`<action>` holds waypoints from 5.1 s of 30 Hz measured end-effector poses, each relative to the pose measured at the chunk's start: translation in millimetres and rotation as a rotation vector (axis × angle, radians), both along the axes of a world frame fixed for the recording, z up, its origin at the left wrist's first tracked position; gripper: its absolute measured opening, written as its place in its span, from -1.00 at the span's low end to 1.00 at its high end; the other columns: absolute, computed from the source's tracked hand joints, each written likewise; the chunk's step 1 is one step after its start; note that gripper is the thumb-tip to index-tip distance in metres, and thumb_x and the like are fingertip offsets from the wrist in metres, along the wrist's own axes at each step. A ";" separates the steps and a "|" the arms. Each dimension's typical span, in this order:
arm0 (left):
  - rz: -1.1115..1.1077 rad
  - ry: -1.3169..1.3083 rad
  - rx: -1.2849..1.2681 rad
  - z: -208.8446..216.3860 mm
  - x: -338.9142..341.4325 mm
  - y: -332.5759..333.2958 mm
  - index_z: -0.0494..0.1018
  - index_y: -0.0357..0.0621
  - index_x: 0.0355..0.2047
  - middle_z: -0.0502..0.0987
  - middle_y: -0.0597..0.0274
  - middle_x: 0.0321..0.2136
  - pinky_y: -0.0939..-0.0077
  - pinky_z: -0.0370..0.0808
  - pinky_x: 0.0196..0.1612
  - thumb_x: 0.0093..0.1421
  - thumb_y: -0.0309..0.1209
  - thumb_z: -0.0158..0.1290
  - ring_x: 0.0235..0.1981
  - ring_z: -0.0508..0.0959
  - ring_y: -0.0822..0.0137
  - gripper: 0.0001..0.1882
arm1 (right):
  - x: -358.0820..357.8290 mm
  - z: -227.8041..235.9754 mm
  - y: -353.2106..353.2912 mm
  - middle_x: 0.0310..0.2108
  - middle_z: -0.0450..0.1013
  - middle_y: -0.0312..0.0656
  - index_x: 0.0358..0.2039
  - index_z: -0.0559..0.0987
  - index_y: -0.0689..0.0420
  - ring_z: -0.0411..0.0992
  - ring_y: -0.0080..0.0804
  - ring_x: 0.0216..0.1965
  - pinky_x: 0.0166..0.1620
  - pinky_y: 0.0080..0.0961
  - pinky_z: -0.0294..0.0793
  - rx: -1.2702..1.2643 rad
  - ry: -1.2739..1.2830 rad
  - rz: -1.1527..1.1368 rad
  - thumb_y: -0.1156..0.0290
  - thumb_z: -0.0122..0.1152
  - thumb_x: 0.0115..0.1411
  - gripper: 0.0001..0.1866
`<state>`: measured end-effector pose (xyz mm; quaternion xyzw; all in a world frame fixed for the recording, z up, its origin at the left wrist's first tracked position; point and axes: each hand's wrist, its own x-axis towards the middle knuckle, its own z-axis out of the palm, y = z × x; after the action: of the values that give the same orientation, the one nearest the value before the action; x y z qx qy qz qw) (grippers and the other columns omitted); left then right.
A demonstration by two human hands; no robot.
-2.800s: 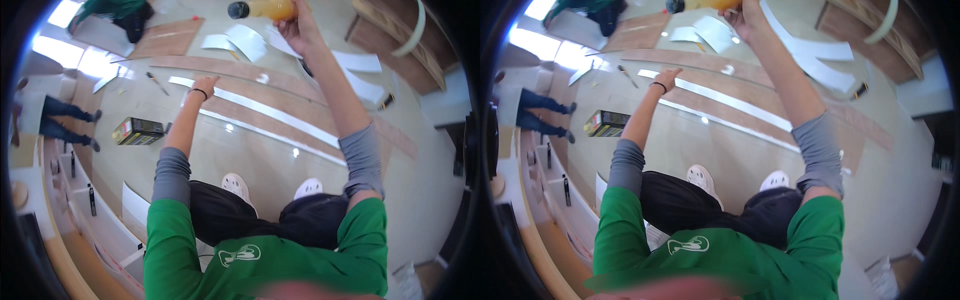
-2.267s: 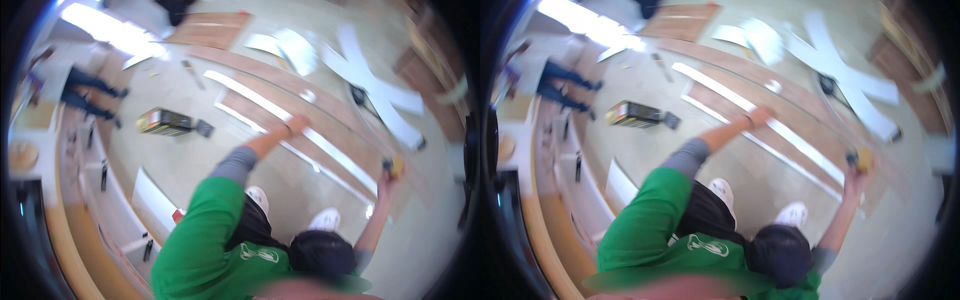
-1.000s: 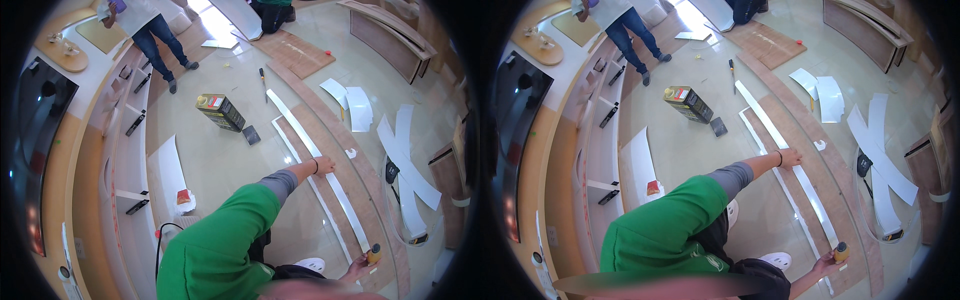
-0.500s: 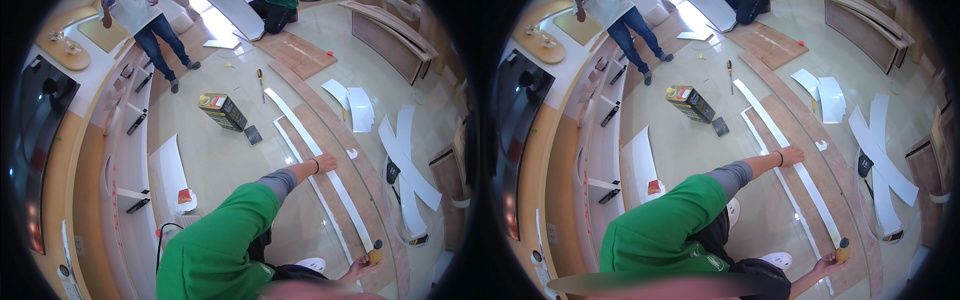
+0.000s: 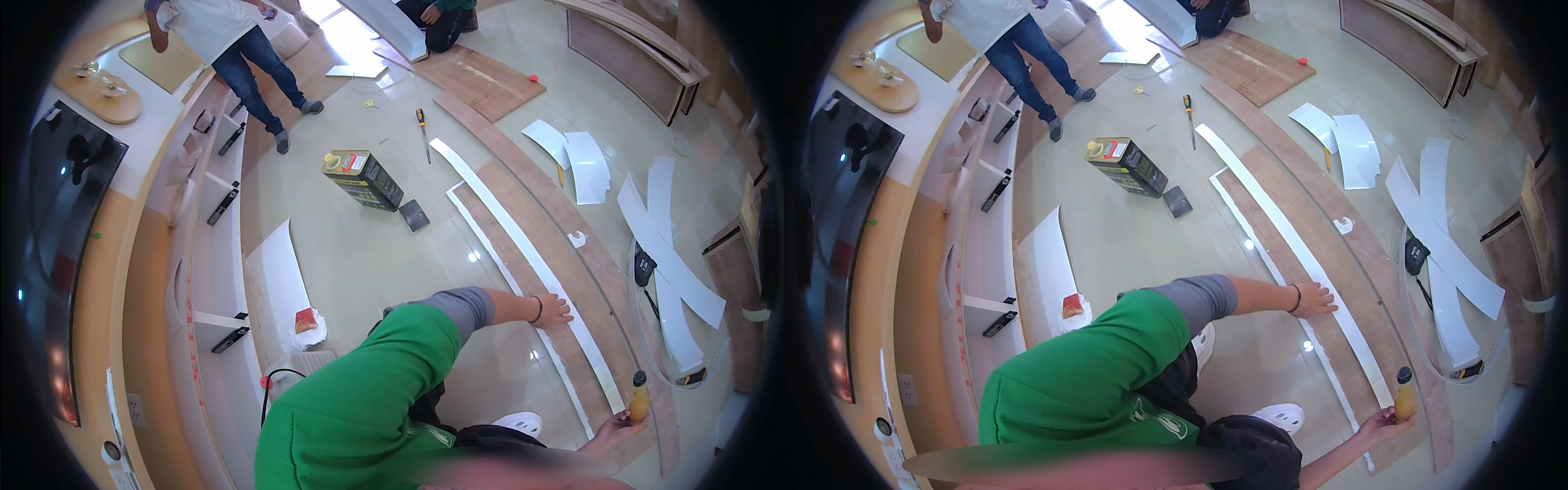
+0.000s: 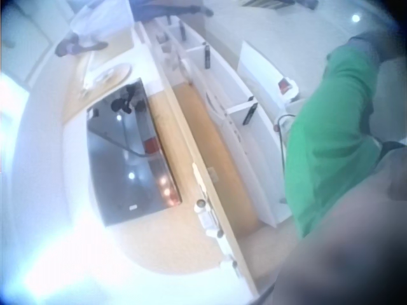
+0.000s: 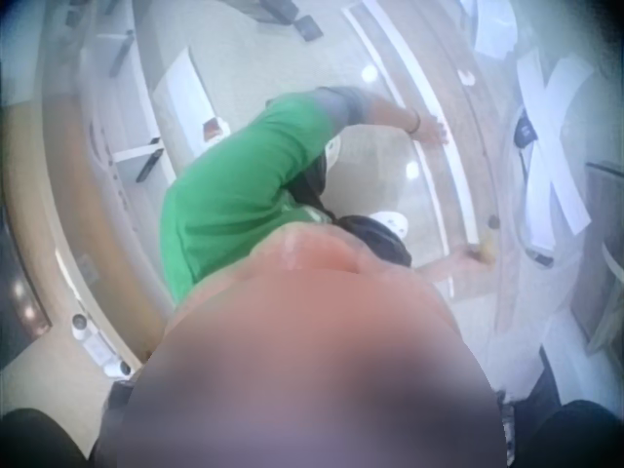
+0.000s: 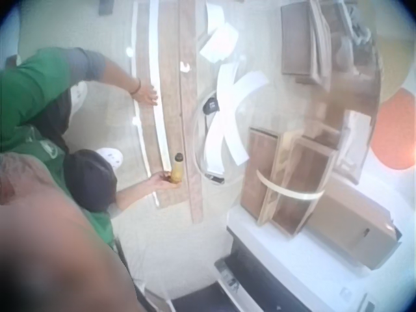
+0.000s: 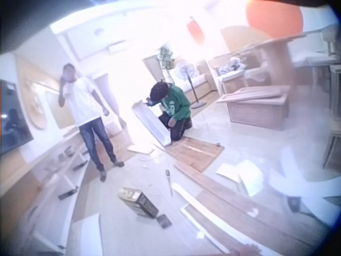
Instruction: The person applies glue from a bottle onto long white strips laid on wooden boards. They then pick up a curved white strip and place it onto the glued area. The person continues to apply glue and handle wooden components on the floor.
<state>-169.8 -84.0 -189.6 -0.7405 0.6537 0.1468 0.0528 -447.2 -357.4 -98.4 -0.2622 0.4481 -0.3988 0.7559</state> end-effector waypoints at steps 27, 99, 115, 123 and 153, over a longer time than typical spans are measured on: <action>0.310 -0.088 0.176 18.6 -70.0 -39.7 -0.04 0.46 0.32 0.08 -0.11 0.22 0.16 0.46 -0.01 0.17 -0.33 0.02 0.19 0.24 -0.12 -0.24 | -29.8 37.4 -23.6 -0.41 0.42 -0.04 -0.14 0.18 0.28 0.45 -0.41 -0.70 -0.69 -0.61 0.43 -0.550 0.554 0.014 0.20 0.32 0.11 -0.42; 0.425 0.083 -0.129 -5.3 57.6 68.4 0.20 0.06 0.22 0.09 0.14 0.29 0.18 0.36 0.19 0.09 -0.52 -0.01 0.26 0.16 -0.02 -0.37 | 71.4 8.0 70.3 -0.40 0.49 0.20 0.03 0.17 0.35 0.53 0.06 -0.37 -0.28 -0.22 0.50 -1.081 1.227 0.213 -0.03 0.35 0.03 -0.16; 0.416 0.075 -0.113 -9.6 60.1 72.0 0.19 0.11 0.24 0.09 0.20 0.30 0.19 0.36 0.18 0.14 -0.53 -0.06 0.30 0.13 0.07 -0.39 | 64.7 20.6 63.1 -0.43 0.50 0.14 0.04 0.13 0.34 0.56 -0.05 -0.47 -0.36 -0.30 0.53 -0.964 1.134 0.163 -0.01 0.34 0.04 -0.16; 0.403 0.062 -0.117 -6.7 60.1 71.9 0.18 0.12 0.23 0.09 0.21 0.30 0.17 0.37 0.17 0.13 -0.54 -0.05 0.30 0.13 0.08 -0.38 | 76.3 5.3 84.9 -0.46 0.49 0.10 0.01 0.12 0.34 0.56 -0.23 -0.56 -0.51 -0.42 0.54 -0.983 0.996 0.197 0.02 0.34 0.07 -0.20; 0.387 -0.004 -0.066 -1.5 61.7 73.3 0.15 0.21 0.26 0.08 0.28 0.32 0.10 0.37 0.11 0.16 -0.49 -0.05 0.30 0.14 0.18 -0.37 | 48.8 22.8 64.7 -0.42 0.46 0.08 0.02 0.03 0.34 0.51 -0.32 -0.64 -0.59 -0.48 0.52 -0.856 0.970 -0.011 0.15 0.34 0.09 -0.21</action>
<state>-108.2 -10.7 -191.1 -0.8539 0.5037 0.1313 0.0003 -398.3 -292.7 -75.6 -0.6887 0.5414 -0.3821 0.2942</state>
